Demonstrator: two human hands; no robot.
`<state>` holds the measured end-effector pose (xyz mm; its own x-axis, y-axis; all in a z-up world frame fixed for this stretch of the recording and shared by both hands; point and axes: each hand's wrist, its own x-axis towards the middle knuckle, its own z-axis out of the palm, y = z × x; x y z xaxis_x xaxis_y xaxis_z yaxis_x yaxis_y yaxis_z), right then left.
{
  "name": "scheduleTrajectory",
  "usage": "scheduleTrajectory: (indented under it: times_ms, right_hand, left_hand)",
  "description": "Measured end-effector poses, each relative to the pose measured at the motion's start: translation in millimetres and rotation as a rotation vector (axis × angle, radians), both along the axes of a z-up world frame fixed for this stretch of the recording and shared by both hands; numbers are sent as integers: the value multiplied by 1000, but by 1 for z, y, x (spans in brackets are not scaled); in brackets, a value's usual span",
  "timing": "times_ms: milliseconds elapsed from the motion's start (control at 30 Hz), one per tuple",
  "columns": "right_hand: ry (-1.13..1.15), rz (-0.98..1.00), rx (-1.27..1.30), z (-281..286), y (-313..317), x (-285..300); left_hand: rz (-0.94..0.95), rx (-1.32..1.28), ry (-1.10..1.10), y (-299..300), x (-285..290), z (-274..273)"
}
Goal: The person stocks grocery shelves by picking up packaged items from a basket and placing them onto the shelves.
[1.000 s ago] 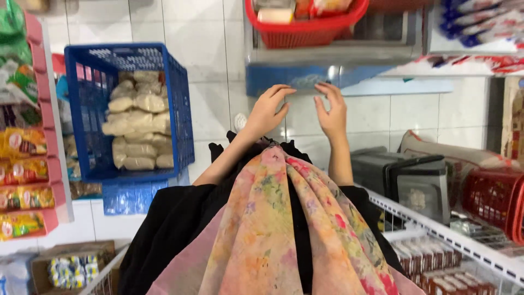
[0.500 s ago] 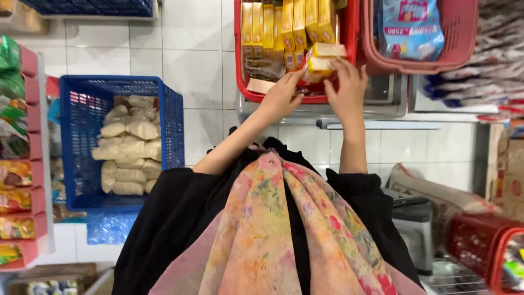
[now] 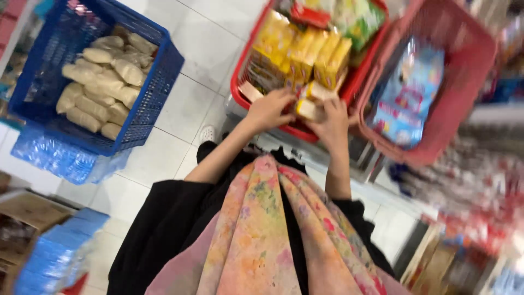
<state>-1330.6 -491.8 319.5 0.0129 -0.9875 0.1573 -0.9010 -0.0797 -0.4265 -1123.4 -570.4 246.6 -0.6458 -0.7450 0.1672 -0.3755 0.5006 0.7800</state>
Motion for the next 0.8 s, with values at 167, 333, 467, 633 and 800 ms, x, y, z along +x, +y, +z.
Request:
scheduleTrajectory:
  times_ms: [167,333,467,633,800]
  right_hand:
    - [-347,-100,-41,9,8,22]
    - [-149,337,-173,63,-9,44]
    - [-323,592,-97,81,-21,82]
    - [-420,640,-173,75,-20,175]
    - [-378,1030,-77,56,22,280]
  left_hand:
    - [35,4,146,10,19,25]
    - [1,121,435,31,55,62]
    - [-21,251,644,59,92,56]
    - [482,537,972,96,124,1]
    - [790,505,1237,135,188,-8]
